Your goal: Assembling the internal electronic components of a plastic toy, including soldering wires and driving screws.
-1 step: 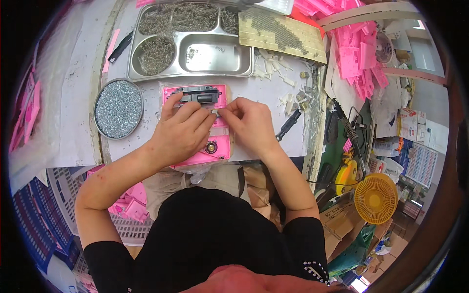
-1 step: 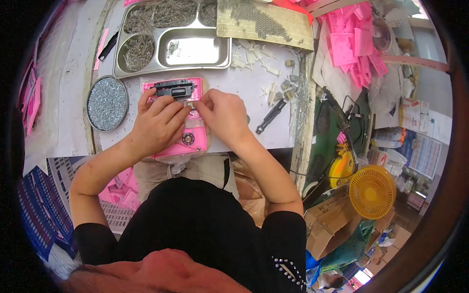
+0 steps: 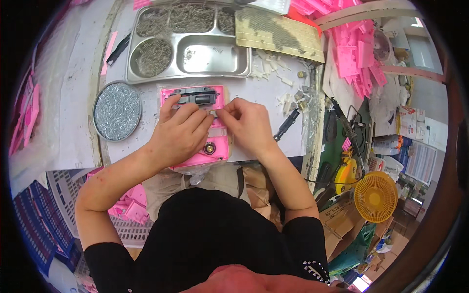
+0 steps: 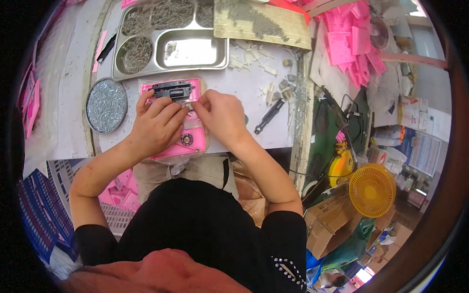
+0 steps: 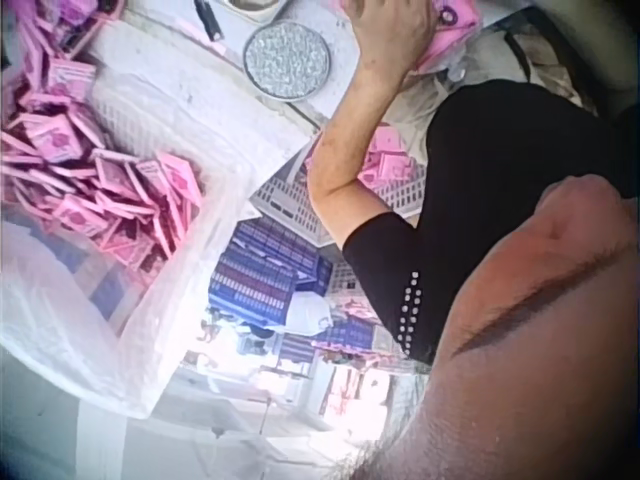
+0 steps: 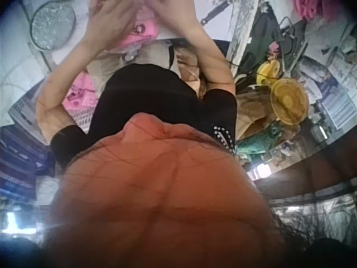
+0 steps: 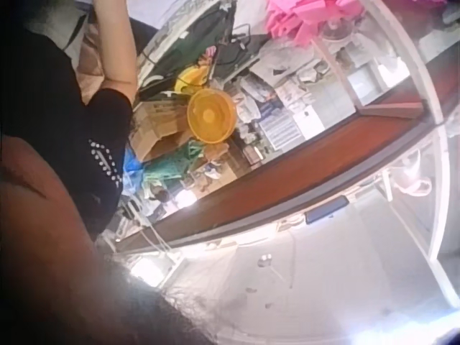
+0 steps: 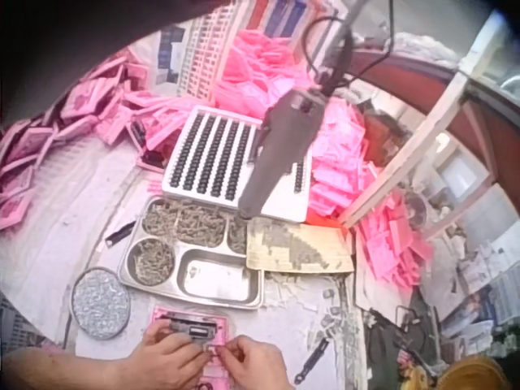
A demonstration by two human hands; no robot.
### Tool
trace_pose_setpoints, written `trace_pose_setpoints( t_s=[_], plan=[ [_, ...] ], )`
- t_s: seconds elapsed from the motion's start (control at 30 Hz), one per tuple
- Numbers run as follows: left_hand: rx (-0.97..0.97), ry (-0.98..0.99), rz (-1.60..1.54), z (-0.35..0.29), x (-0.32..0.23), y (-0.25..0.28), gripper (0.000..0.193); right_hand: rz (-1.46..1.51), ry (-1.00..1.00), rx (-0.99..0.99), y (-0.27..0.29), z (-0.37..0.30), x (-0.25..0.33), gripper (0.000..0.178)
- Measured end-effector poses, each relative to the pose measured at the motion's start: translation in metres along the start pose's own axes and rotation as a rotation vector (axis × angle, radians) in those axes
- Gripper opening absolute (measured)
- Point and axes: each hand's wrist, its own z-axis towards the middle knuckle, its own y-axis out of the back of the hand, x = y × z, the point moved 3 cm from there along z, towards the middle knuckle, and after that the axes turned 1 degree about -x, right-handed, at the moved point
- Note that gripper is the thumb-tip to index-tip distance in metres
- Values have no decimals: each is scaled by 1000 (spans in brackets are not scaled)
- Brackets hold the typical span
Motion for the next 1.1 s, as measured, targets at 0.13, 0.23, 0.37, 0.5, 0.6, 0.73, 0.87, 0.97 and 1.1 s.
trace_pose_setpoints(
  t_s=[0.13,0.23,0.37,0.5,0.6,0.73,0.87,0.97,1.1],
  plan=[
    [-35,38,29,0,-1,-3,34,44,35,-58,-1,-1,-5,18],
    [13,30,56,1,-1,-3,36,148,-12,-3,2,0,-11,16],
    [91,-11,24,5,-2,0,41,267,-216,-146,84,43,-56,15],
    [194,-113,4,11,-3,1,49,-530,-68,-862,244,143,-168,30],
    [293,-167,18,7,-3,9,54,-929,-322,-678,280,181,-242,40],
    [380,-137,38,3,-4,13,54,-923,-445,-558,274,195,-269,49],
    [370,-121,4,2,-2,15,54,-990,-334,-569,312,182,-220,51],
    [360,-133,-15,5,-2,12,55,-795,-221,-651,357,158,-208,48],
    [324,-131,-28,7,-2,9,56,-596,-137,-763,373,127,-213,46]
  ],
)
